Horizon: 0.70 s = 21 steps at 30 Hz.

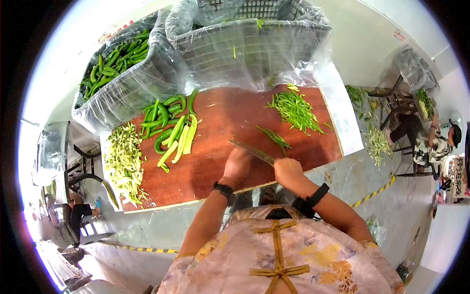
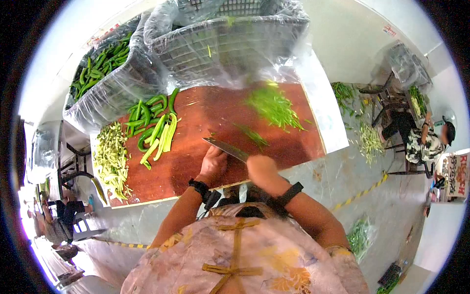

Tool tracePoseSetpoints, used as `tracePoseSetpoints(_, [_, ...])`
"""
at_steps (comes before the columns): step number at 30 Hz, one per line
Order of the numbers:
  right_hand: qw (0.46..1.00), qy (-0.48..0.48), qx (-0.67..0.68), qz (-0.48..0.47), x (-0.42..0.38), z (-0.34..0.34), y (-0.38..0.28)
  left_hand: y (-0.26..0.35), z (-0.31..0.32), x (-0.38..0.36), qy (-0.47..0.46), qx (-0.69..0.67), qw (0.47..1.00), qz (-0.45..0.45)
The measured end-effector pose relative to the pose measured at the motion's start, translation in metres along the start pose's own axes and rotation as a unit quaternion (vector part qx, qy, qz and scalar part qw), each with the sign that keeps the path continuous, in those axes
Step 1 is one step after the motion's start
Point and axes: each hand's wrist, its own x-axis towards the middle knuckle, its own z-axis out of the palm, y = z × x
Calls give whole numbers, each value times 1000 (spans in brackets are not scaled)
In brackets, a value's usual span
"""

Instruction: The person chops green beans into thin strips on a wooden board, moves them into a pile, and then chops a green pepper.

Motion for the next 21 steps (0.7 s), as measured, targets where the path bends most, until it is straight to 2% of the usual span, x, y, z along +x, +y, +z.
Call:
tracePoseSetpoints(5, [1000,-21,20,-6,24,11,-5,-2,1,-3,-37,-26,999,-29])
tracePoseSetpoints(7, [999,8,7,-31,42,18,-12,3,-5,-2,-48,-37,997,-40])
tracePoseSetpoints(11, [1000,19,13,5,59,16,-19,5,-5,3,4,-55,998,-26])
tracePoseSetpoints(16, [997,78,16,22,43,12,5,8,-11,2,4,-4,1000,-26])
tracePoseSetpoints(18, [998,50,8,25,28,7,12,12,-13,5,2,47,999,-17])
tracePoseSetpoints(21, [1000,26,-2,8,5,1,7,10,-11,3,5,29,999,-25])
